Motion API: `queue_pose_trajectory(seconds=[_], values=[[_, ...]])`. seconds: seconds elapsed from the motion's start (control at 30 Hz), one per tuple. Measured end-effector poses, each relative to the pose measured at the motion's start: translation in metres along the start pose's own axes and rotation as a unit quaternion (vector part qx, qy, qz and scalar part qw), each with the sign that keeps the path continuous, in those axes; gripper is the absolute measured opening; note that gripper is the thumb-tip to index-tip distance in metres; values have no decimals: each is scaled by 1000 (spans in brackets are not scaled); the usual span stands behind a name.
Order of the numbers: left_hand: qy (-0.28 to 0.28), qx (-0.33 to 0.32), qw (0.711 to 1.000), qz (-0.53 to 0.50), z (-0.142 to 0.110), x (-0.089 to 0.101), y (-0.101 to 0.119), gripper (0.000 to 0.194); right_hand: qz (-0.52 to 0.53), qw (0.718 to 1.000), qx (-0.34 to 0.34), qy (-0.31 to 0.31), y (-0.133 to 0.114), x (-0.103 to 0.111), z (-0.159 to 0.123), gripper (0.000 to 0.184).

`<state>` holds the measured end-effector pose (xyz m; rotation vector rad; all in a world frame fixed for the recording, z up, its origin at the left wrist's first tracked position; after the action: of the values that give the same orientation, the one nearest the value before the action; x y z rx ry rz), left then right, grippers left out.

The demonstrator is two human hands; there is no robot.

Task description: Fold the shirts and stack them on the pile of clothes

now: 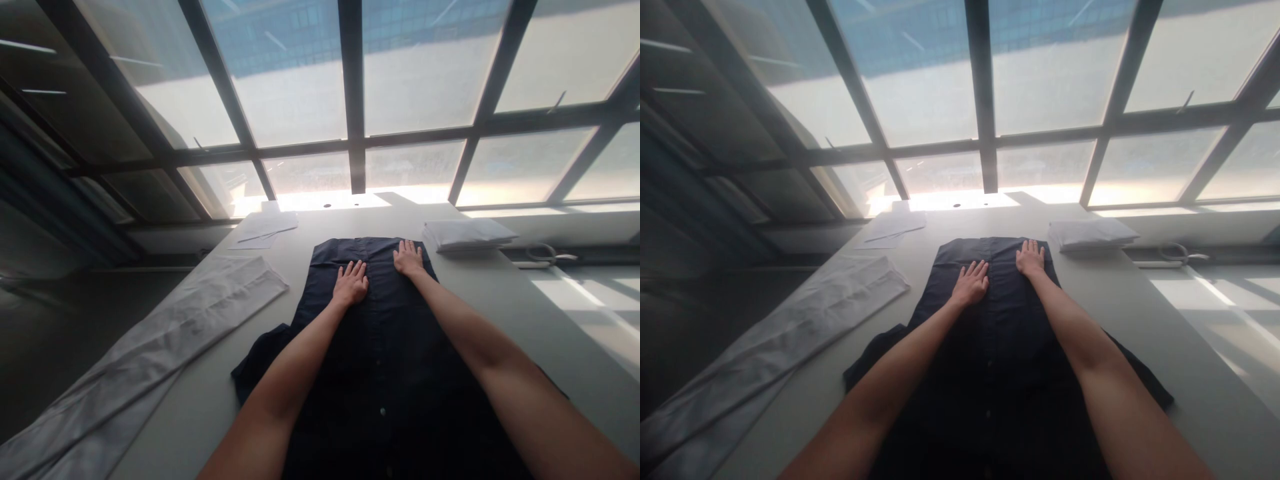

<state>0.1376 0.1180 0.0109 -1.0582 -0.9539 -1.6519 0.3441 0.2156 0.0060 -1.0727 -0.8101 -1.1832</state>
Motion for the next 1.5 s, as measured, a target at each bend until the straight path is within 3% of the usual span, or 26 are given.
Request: queue_pose_trajectory(seconds=[0.07,0.2,0.4,0.57,0.8,0.9,1.0,1.13,1.23,1.4,1.5], values=[[-1,-4,1000,4,0,0,0,63,15,999,42,6,-25,-3,-10,64],[-14,-17,1000,10,2,-3,-1,62,53,985,155,-45,-62,-13,-28,61],[-62,-71,996,-2,27,-8,-16,63,53,983,165,-59,-65,-16,-30,61],[-64,-32,997,21,57,-7,-52,62,49,984,163,-55,-66,-12,-31,62],[-48,70,995,46,86,-6,-125,65,49,984,163,-54,-66,-9,-32,62],[-48,89,994,51,94,-5,-140,67,46,984,162,-51,-66,-8,-32,62],[-43,85,994,56,98,-7,-128,66,43,984,164,-47,-66,-7,-34,62],[-19,-9,1000,13,90,-17,-75,62,39,984,175,-15,-69,-4,-37,63],[-21,-42,999,-11,80,-24,-46,61,39,977,209,-13,-71,-5,-33,64],[-23,-23,999,-11,75,-23,-41,61,48,969,232,-74,-57,-14,-6,64],[-29,-17,999,-11,75,-21,-43,63,27,981,177,-71,-25,-15,21,61]])
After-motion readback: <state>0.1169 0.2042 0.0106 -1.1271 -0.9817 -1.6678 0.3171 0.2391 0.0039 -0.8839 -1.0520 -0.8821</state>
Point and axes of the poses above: each hand's wrist, its own z-axis towards the middle knuckle, its own x-axis out of the back of the hand, y = z × x, the point moved 3 cm from there along z, towards the middle knuckle, and after that the axes turned 15 degrees about y, right-handed, at the moved point
